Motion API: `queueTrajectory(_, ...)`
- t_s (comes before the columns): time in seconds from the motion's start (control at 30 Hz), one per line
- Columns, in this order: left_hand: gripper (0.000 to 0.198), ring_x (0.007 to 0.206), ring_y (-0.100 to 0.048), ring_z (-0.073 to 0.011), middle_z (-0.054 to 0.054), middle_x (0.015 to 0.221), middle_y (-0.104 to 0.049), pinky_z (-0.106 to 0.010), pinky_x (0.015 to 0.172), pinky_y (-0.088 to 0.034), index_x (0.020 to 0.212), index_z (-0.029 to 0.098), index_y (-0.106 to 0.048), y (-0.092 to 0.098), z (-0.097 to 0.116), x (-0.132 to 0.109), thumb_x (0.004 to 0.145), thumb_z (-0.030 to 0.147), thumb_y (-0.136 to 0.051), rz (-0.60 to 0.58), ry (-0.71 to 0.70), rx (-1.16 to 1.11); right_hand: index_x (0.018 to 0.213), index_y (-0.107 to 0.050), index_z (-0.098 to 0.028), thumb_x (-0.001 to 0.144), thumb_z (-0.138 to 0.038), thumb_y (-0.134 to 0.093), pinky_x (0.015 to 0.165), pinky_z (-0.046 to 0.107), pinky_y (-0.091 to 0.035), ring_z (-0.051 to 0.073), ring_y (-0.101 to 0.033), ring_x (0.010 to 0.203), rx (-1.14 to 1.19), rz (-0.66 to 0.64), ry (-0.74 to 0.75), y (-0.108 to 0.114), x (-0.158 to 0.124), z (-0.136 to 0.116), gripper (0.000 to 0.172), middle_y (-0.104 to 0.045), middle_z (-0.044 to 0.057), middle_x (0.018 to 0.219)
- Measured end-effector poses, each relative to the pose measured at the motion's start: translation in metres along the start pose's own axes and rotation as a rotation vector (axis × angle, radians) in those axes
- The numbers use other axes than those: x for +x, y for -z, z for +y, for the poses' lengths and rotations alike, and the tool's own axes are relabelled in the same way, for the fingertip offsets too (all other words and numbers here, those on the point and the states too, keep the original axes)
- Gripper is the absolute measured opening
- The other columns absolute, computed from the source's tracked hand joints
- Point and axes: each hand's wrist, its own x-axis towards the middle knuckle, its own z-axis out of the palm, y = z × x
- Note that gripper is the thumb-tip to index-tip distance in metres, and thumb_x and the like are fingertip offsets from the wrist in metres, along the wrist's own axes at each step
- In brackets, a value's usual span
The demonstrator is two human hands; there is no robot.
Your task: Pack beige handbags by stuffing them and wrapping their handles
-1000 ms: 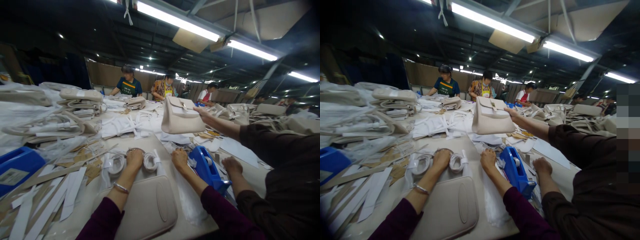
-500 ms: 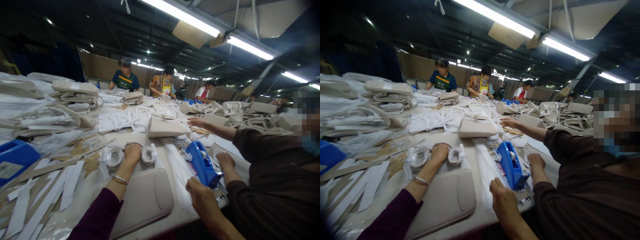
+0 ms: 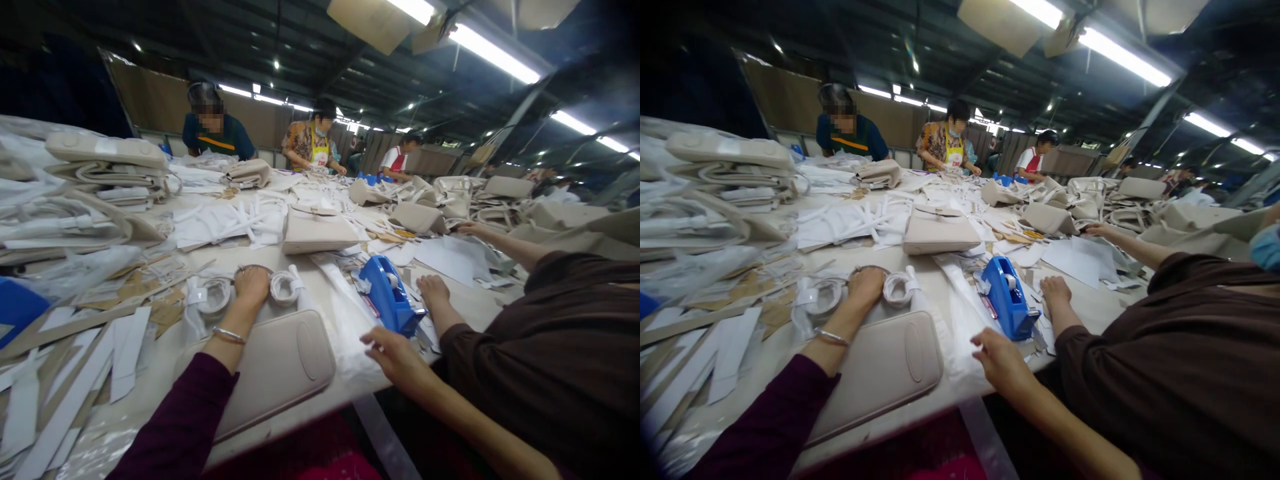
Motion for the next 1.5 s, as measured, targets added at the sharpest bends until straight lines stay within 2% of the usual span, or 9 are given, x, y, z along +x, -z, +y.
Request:
queueTrajectory(0.1,0.036,0.104,-0.063,-0.028,-0.019,0.107,-0.068,-0.038,0.087,-0.047,0.096,0.01,-0.071,0.0,-0.001,-0.003,0.087,0.018,-0.037,0.012,-0.038,0.025,0.101,-0.064,-0.017,0.083,-0.026,-0.061,0.072,0.026,-0.046,0.017,-0.063,0.085,-0.138,-0.124,-0.108,-0.046,0.014,-0.032,0.021,-0.066,0.007,0.098)
queueTrajectory(0.23,0.035,0.102,-0.064,-0.0272,-0.019,0.105,-0.069,-0.036,0.085,-0.048,0.096,0.011,-0.07,-0.001,-0.004,-0.001,0.087,0.019,-0.038,-0.013,-0.068,0.056,0.101,-0.064,-0.016,0.075,-0.024,-0.064,0.072,0.03,-0.044,0.025,-0.063,0.092,-0.237,-0.193,-0.19,-0.075,0.054,-0.06,0.027,-0.066,0.011,0.103)
queueTrajectory(0.43,0.035,0.101,-0.064,-0.0256,-0.018,0.108,-0.068,-0.032,0.084,-0.048,0.098,0.012,-0.07,-0.004,-0.008,0.007,0.087,0.024,-0.038,-0.082,-0.066,0.058,0.079,-0.066,-0.017,0.077,-0.019,-0.059,0.067,0.027,-0.042,0.022,-0.063,0.087,-0.25,-0.25,-0.199,-0.083,0.057,-0.064,0.008,-0.066,0.01,0.094)
queueTrajectory(0.63,0.035,0.102,-0.064,-0.0253,-0.017,0.108,-0.069,-0.033,0.085,-0.048,0.099,0.013,-0.069,-0.004,-0.009,0.01,0.088,0.024,-0.038,-0.105,-0.046,0.029,0.11,-0.056,-0.01,0.081,-0.017,-0.055,0.076,0.03,-0.042,0.025,-0.056,0.103,-0.28,-0.14,-0.189,-0.086,0.042,-0.066,0.03,-0.056,0.017,0.113)
queueTrajectory(0.83,0.036,0.105,-0.063,-0.026,-0.018,0.111,-0.068,-0.034,0.085,-0.048,0.097,0.013,-0.069,0.001,-0.009,0.008,0.088,0.026,-0.037,-0.124,-0.042,-0.018,0.072,-0.058,-0.014,0.079,-0.018,-0.053,0.067,0.029,-0.041,0.024,-0.06,0.088,-0.221,-0.145,-0.164,-0.09,0.045,-0.06,0.009,-0.062,0.013,0.094)
queueTrajectory(1.0,0.035,0.103,-0.064,-0.0265,-0.019,0.109,-0.068,-0.035,0.086,-0.047,0.096,0.012,-0.069,0.003,-0.012,0.004,0.087,0.027,-0.038,-0.118,-0.033,-0.101,0.071,-0.046,-0.018,0.074,-0.021,-0.054,0.063,0.027,-0.045,0.018,-0.062,0.071,0.276,-0.02,-0.195,-0.09,0.055,-0.047,0.009,-0.061,0.003,0.071)
queueTrajectory(1.17,0.035,0.104,-0.063,-0.0256,-0.016,0.109,-0.069,-0.034,0.088,-0.046,0.101,0.015,-0.067,0.009,-0.019,0.0,0.088,0.023,-0.036,-0.084,-0.026,-0.228,0.081,-0.038,-0.021,0.071,-0.023,-0.052,0.052,0.027,-0.049,0.016,-0.061,0.053,0.714,0.069,-0.259,-0.094,0.085,-0.038,0.018,-0.064,0.002,0.07)
queueTrajectory(1.4,0.031,0.104,-0.061,-0.0203,-0.008,0.108,-0.07,-0.028,0.088,-0.044,0.097,0.019,-0.068,0.016,-0.04,0.004,0.086,0.018,-0.039,-0.015,-0.049,-0.438,0.067,-0.044,-0.018,0.067,-0.01,-0.061,0.048,0.021,-0.041,0.011,-0.053,0.051,0.506,0.16,-0.039,-0.117,0.147,-0.074,0.018,-0.055,-0.003,0.056)
queueTrajectory(1.5,0.028,0.095,-0.063,-0.0205,-0.007,0.102,-0.071,-0.028,0.082,-0.047,0.09,0.02,-0.069,0.016,-0.051,0.007,0.084,0.02,-0.042,0.047,-0.069,-0.528,0.071,-0.054,-0.014,0.081,-0.021,-0.065,0.054,0.021,-0.045,0.009,-0.053,0.057,0.379,0.195,0.169,-0.112,0.153,-0.105,0.016,-0.056,-0.003,0.064)
